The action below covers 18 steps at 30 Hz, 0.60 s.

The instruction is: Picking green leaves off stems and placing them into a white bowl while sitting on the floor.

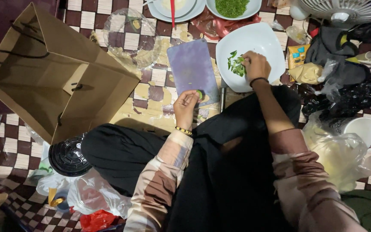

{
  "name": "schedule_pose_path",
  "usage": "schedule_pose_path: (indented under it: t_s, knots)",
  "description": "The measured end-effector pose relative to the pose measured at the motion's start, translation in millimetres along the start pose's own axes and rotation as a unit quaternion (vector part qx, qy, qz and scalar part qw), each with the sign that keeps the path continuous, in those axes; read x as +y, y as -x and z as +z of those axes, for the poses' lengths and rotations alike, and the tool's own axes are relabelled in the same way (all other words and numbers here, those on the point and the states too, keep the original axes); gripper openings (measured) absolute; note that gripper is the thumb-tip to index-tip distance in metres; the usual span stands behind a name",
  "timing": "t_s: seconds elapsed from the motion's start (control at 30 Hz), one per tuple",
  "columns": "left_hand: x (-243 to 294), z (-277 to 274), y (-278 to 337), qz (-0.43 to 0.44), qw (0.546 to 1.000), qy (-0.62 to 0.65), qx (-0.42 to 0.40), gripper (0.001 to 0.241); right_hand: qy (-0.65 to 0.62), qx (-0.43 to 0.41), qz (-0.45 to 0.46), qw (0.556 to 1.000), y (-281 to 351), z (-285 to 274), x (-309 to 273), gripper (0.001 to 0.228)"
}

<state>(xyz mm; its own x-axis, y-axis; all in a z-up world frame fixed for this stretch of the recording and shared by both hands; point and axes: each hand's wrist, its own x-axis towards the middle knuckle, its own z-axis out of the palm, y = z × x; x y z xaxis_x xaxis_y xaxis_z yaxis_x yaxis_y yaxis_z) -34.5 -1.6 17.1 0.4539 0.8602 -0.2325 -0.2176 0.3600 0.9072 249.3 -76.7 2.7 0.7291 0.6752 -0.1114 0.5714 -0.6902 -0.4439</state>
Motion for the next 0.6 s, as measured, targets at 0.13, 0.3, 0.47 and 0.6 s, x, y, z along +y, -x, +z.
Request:
schedule_pose_path:
  t_s: [0.13, 0.3, 0.47, 0.6]
  knots:
    - [0.0, 9.0, -1.2, 0.001, 1.0, 0.005, 0.0, 0.013, -0.026, 0.03, 0.049, 0.998, 15.3, -23.6, -11.3, 0.013]
    - [-1.7, 22.2, -3.5, -0.001, 0.999, 0.025, 0.025, 0.015, -0.294, 0.02, 0.029, 0.955, 53.9, -14.2, -38.3, 0.012]
    - [-12.3, 29.7, -4.6, 0.007, 0.999, 0.012, 0.03, 0.014, -0.417, -0.043, 0.01, 0.908, 115.5, -16.5, -103.8, 0.014]
    - [-15.5, 27.3, -5.3, 0.012, 0.999, -0.001, 0.03, 0.013, -0.414, -0.03, -0.014, 0.91, 119.9, 3.2, -108.3, 0.015]
